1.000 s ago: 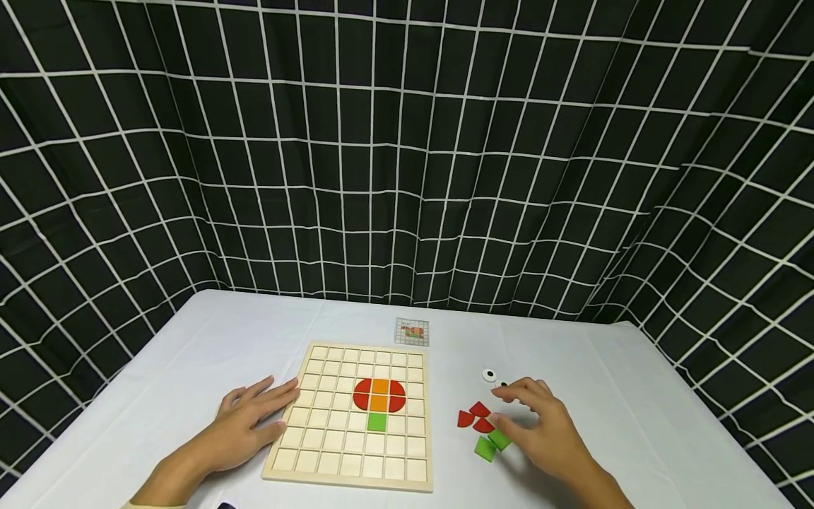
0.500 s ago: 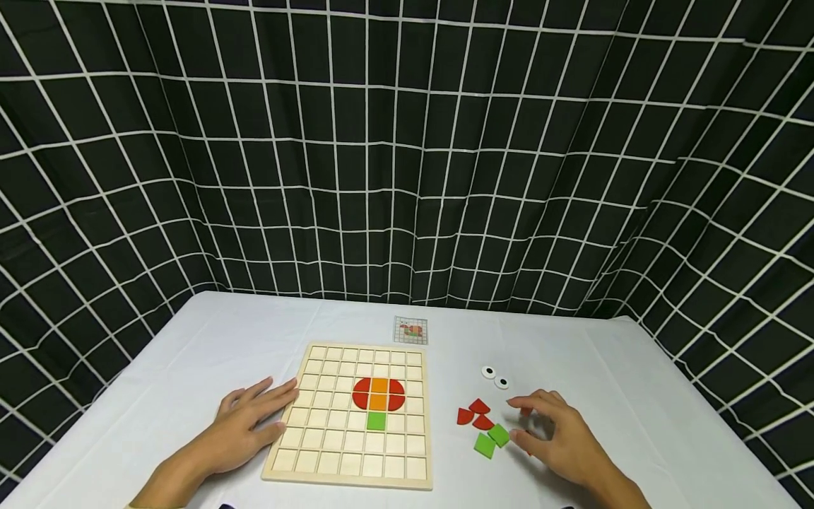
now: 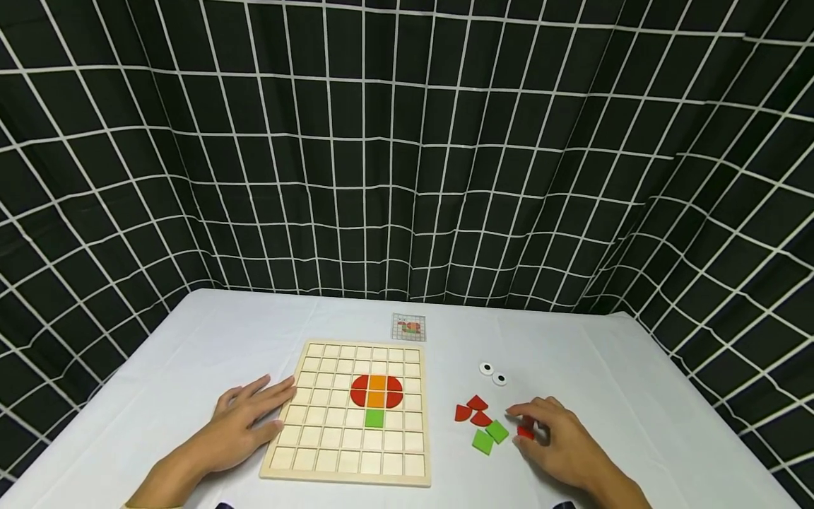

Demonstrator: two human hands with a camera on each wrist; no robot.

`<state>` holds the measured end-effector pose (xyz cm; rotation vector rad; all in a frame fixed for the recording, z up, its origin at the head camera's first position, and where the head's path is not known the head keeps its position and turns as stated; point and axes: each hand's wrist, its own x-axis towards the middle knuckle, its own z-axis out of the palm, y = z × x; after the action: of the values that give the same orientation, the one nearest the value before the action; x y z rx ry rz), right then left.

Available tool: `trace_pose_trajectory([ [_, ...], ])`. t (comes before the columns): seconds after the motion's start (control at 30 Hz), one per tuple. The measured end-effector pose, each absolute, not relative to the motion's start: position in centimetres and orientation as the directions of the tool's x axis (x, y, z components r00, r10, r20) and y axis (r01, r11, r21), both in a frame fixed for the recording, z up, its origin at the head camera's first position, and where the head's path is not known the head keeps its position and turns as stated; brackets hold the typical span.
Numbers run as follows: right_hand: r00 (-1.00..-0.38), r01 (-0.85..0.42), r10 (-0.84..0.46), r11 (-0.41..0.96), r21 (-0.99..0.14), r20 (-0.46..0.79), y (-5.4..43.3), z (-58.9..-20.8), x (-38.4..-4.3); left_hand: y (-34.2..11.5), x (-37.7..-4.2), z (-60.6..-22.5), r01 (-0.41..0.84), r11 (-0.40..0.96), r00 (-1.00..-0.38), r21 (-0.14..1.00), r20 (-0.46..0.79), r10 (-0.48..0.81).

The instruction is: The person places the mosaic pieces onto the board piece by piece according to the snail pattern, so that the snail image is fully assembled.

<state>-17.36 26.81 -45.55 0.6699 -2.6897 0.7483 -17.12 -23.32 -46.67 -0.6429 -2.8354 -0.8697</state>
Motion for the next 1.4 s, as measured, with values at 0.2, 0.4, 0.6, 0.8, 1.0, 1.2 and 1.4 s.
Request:
trace_pose_trajectory([
  [0.2,-0.838,-0.531,-0.377,0.730,-0.430,0.395,26.53,-45.56,-17.61,-23.41,-17.12,-46.60,0.419,0.739,-0.907,0.528,0.217,0.360],
  [0.4,-0.916,-0.376,-0.258,0.816,-0.439,0.306,26.17,-45.36,-17.61,-23.52,-17.06,-46.82,0.424,0.738,-0.905,0.525,0.223,0.361],
  [0.6,-0.940,-0.317,-0.216,0.837,-0.445,0.264,26.21,-45.40,-17.62,-23.51,-17.07,-46.76,0.437,0.738,-0.899,0.515,0.238,0.367],
  [0.8,-0.904,-0.389,-0.247,0.815,-0.430,0.349,26.32,-45.75,-17.52,-23.46,-17.10,-46.73,0.440,0.737,-0.898,0.513,0.237,0.371],
  [1.0,-0.933,-0.304,-0.174,0.848,-0.433,0.314,26.29,-45.49,-17.58,-23.44,-17.18,-46.76,0.443,0.735,-0.896,0.513,0.240,0.373],
  [1.2,-0.939,-0.304,-0.182,0.838,-0.453,0.293,26.10,-45.34,-17.55,-23.39,-17.16,-46.76,0.438,0.738,-0.899,0.513,0.236,0.369],
  [1.4,-0.951,-0.265,-0.155,0.854,-0.447,0.268,25.96,-45.20,-17.49,-23.34,-17.16,-46.82,0.430,0.742,-0.903,0.515,0.229,0.364],
])
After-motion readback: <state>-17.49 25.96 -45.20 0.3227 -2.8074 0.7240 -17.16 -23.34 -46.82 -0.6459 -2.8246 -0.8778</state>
